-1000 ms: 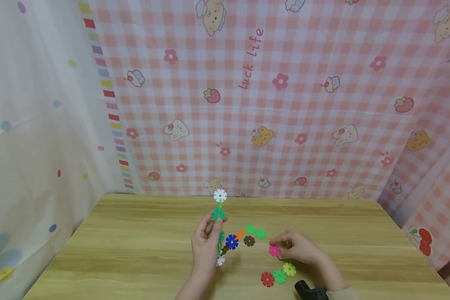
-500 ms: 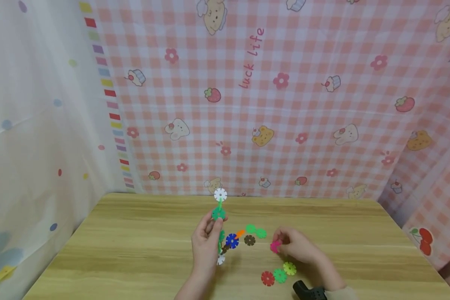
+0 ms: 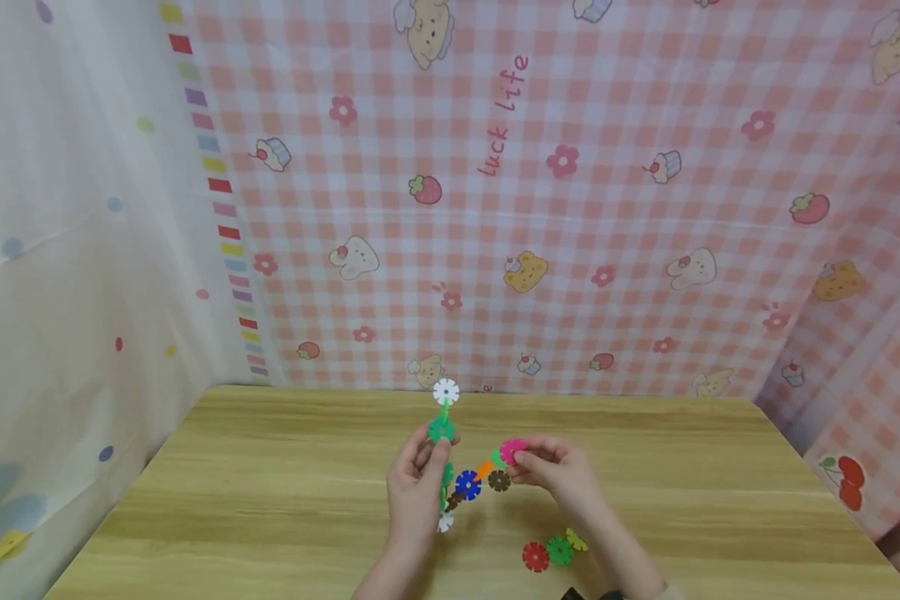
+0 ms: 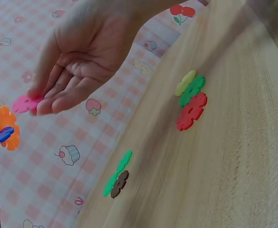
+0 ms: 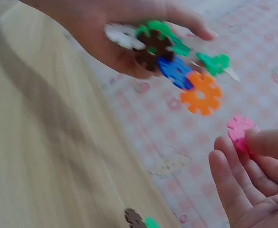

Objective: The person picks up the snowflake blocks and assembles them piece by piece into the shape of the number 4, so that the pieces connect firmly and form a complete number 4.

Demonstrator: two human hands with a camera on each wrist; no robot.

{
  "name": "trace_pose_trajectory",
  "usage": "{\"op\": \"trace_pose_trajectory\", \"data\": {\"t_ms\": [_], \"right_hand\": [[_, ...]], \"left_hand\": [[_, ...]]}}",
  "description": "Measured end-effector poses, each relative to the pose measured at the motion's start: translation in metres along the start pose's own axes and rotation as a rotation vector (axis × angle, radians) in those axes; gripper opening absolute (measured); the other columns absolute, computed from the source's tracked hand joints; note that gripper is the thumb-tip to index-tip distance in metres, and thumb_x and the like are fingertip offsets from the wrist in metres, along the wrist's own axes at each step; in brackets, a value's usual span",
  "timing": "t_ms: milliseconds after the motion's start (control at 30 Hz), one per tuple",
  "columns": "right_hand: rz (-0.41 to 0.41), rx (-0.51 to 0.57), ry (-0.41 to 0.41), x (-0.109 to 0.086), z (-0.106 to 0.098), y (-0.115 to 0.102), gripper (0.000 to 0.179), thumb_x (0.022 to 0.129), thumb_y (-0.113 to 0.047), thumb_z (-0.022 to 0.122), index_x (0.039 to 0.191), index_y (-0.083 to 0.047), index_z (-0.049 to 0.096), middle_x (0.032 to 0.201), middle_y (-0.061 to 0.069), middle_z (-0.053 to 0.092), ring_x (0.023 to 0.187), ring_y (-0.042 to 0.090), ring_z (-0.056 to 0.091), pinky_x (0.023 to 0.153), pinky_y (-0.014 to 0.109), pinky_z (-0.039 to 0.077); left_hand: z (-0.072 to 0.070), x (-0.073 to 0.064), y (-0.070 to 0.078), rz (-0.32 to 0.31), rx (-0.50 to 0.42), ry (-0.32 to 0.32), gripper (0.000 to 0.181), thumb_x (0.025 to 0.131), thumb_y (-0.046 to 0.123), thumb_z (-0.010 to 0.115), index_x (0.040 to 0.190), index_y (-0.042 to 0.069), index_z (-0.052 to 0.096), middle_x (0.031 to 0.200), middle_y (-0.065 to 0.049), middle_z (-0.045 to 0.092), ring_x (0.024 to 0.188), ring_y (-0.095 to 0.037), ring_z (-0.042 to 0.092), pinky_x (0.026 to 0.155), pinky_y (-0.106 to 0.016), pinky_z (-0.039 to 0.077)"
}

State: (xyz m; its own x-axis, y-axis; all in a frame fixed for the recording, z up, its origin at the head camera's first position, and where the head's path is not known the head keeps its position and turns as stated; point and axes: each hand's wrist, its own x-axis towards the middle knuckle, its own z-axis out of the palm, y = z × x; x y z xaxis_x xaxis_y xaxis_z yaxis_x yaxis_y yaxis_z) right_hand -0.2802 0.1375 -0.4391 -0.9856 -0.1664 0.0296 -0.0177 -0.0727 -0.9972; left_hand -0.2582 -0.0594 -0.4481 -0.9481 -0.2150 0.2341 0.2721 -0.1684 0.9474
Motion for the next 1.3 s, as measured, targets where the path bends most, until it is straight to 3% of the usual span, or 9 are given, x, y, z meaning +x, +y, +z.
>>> {"op": "trace_pose_trajectory", "data": {"t_ms": [367, 767, 1000, 1300], "right_hand": [[0.054, 0.169, -0.016, -0.002, 0.011, 0.006, 0.016, 0.091, -0.003, 0.063, 0.106, 0.003, 0.063, 0.089, 0.011, 0.070, 0.078, 0.019, 0.069, 0.079, 0.036, 0.057], [0.119, 0.209, -0.008, -0.003, 0.017, 0.007, 0.006, 0.092, -0.008, 0.064, 0.096, -0.007, 0.067, 0.089, 0.006, 0.069, 0.077, 0.016, 0.065, 0.078, 0.035, 0.057], [0.156, 0.251, -0.030, -0.004, 0.019, 0.009, 0.006, 0.092, -0.006, 0.063, 0.091, -0.010, 0.068, 0.084, 0.003, 0.067, 0.072, 0.012, 0.062, 0.075, 0.031, 0.057], [0.169, 0.275, 0.003, -0.005, 0.024, 0.009, 0.008, 0.090, -0.006, 0.065, 0.085, -0.010, 0.069, 0.078, 0.001, 0.066, 0.065, 0.009, 0.058, 0.073, 0.031, 0.057]], "left_hand": [[0.002, -0.001, 0.001, 0.023, -0.004, -0.015, 0.031, 0.094, 0.020, 0.064, 0.123, 0.008, 0.062, 0.108, -0.009, 0.070, 0.104, -0.022, 0.064, 0.090, -0.030, 0.051], [0.002, -0.002, 0.001, 0.041, -0.016, -0.023, 0.033, 0.094, 0.020, 0.064, 0.124, 0.007, 0.061, 0.108, -0.007, 0.070, 0.108, -0.030, 0.062, 0.090, -0.030, 0.050], [0.002, -0.002, 0.000, 0.027, -0.008, -0.019, 0.033, 0.094, 0.022, 0.064, 0.124, 0.008, 0.061, 0.108, -0.009, 0.070, 0.106, -0.027, 0.063, 0.090, -0.030, 0.050], [0.000, 0.000, -0.001, 0.021, 0.006, -0.002, 0.031, 0.094, 0.025, 0.065, 0.122, 0.011, 0.063, 0.106, -0.005, 0.071, 0.103, -0.024, 0.064, 0.090, -0.031, 0.050]]}}
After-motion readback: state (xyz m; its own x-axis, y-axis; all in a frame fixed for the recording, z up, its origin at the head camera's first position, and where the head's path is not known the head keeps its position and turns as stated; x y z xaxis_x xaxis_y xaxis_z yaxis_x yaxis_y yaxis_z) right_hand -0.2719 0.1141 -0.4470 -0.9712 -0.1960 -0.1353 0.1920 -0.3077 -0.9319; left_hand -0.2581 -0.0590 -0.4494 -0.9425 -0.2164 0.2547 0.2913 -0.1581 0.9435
